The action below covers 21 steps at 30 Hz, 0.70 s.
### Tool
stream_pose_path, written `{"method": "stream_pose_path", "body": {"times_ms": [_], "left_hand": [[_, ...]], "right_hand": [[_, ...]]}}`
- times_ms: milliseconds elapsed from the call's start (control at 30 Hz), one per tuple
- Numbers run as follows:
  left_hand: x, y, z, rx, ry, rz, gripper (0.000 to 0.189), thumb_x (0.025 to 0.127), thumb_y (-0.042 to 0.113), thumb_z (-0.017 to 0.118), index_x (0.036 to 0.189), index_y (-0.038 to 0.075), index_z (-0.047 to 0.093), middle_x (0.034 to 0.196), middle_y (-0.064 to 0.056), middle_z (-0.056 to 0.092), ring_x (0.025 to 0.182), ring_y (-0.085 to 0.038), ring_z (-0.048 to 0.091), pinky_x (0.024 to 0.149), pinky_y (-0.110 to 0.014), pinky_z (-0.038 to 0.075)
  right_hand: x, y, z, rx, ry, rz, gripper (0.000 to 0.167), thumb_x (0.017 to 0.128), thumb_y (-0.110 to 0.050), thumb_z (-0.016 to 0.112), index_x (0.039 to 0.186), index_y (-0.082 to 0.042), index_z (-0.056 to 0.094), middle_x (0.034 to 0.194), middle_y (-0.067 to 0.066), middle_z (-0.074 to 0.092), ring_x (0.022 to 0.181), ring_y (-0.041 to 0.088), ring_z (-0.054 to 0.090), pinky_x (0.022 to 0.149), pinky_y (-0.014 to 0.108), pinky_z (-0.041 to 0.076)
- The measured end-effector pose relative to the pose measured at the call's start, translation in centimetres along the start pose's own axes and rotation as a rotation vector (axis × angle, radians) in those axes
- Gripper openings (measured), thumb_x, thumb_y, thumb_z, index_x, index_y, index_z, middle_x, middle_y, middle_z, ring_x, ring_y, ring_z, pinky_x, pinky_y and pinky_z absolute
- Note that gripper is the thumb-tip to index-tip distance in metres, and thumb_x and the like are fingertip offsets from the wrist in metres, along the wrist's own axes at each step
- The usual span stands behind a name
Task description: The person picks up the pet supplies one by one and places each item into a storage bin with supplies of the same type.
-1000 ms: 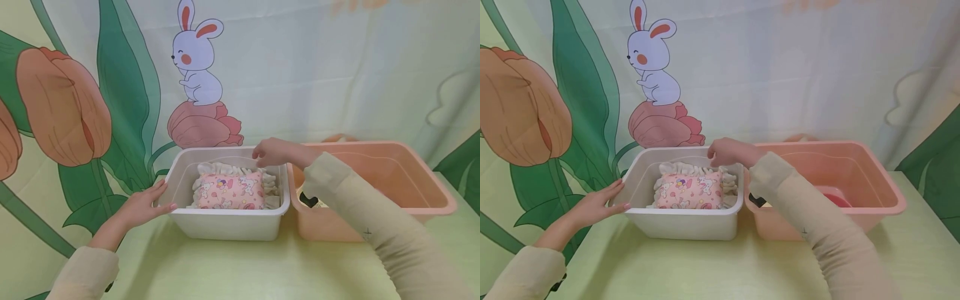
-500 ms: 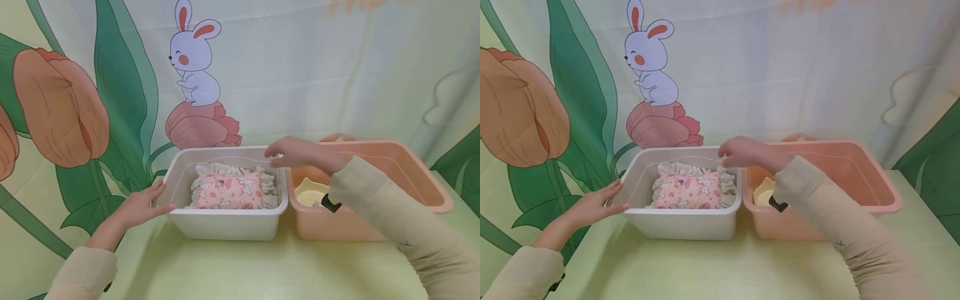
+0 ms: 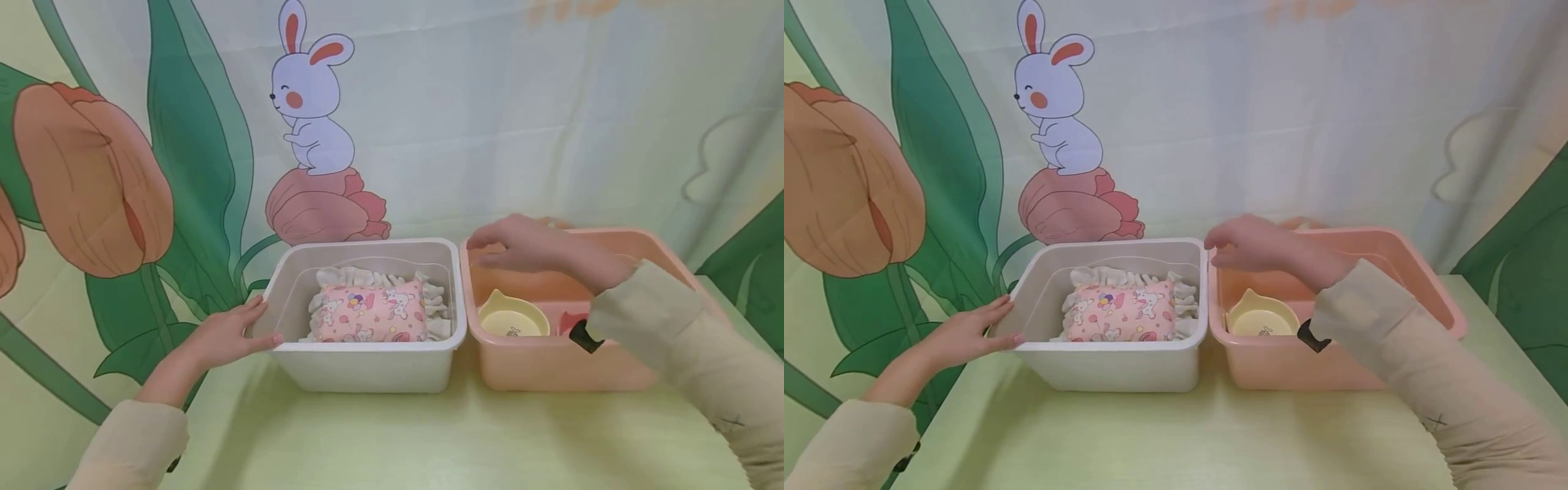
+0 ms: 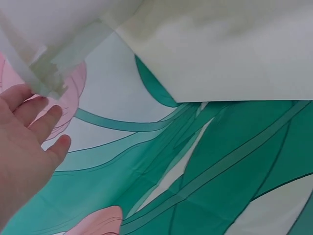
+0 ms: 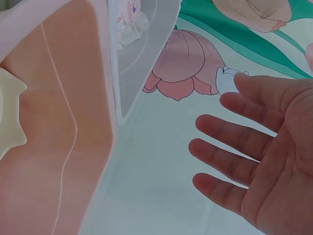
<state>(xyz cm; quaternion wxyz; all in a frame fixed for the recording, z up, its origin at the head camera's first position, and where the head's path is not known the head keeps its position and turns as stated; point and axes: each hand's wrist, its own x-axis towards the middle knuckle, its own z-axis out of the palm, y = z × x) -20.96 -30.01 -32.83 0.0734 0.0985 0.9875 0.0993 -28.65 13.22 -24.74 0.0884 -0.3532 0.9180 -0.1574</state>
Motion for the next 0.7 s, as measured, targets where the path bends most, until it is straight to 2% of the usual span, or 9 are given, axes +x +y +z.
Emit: {"method": "stream_pose_path", "body": {"times_ms": [200,333,433,533,700], "left_hand": [[0.7,0.6,-1.1,0.017,-0.057,-0.012,0.081,0.08,0.054,0.051,0.134,-0.004,0.032,0.137,-0.026,0.031,0.12,-0.046,0.036,0.087,-0.061,0.035],[1.5,1.2,-2.1,0.009,-0.119,-0.07,0.08,0.081,0.053,0.05,0.135,-0.002,0.031,0.132,-0.026,0.04,0.114,-0.044,0.042,0.084,-0.06,0.038],[2.0,1.8,-3.0,0.017,-0.133,-0.102,0.077,0.082,0.053,0.049,0.136,0.0,0.031,0.131,-0.026,0.041,0.114,-0.043,0.042,0.084,-0.059,0.038],[2.7,2.5,-4.1,0.049,-0.103,-0.098,0.073,0.084,0.049,0.049,0.136,0.001,0.031,0.134,-0.026,0.038,0.119,-0.044,0.038,0.088,-0.062,0.033],[4.3,3.5,-5.9,0.129,-0.008,-0.08,0.068,0.087,0.042,0.048,0.137,0.001,0.028,0.138,-0.025,0.03,0.126,-0.044,0.027,0.094,-0.065,0.023]], "right_hand": [[-1.9,0.6,-0.7,-0.017,0.037,0.028,0.034,0.086,-0.023,0.056,0.117,-0.008,0.057,0.118,0.01,0.058,0.112,0.03,0.051,0.09,0.046,0.043],[-3.0,1.1,-1.3,-0.007,0.07,0.036,0.033,0.086,-0.02,0.056,0.116,-0.008,0.057,0.116,0.011,0.059,0.109,0.03,0.052,0.089,0.046,0.044],[-3.6,1.8,-1.9,-0.018,0.091,0.063,0.034,0.086,-0.021,0.055,0.117,-0.009,0.057,0.117,0.011,0.058,0.109,0.03,0.052,0.088,0.046,0.044],[-3.8,3.0,-2.6,-0.038,0.106,0.104,0.037,0.087,-0.023,0.054,0.12,-0.007,0.054,0.118,0.013,0.057,0.109,0.031,0.052,0.088,0.048,0.043],[-3.7,5.3,-3.7,-0.06,0.126,0.19,0.04,0.087,-0.024,0.052,0.123,-0.005,0.051,0.122,0.017,0.053,0.112,0.035,0.048,0.09,0.051,0.039]]}}
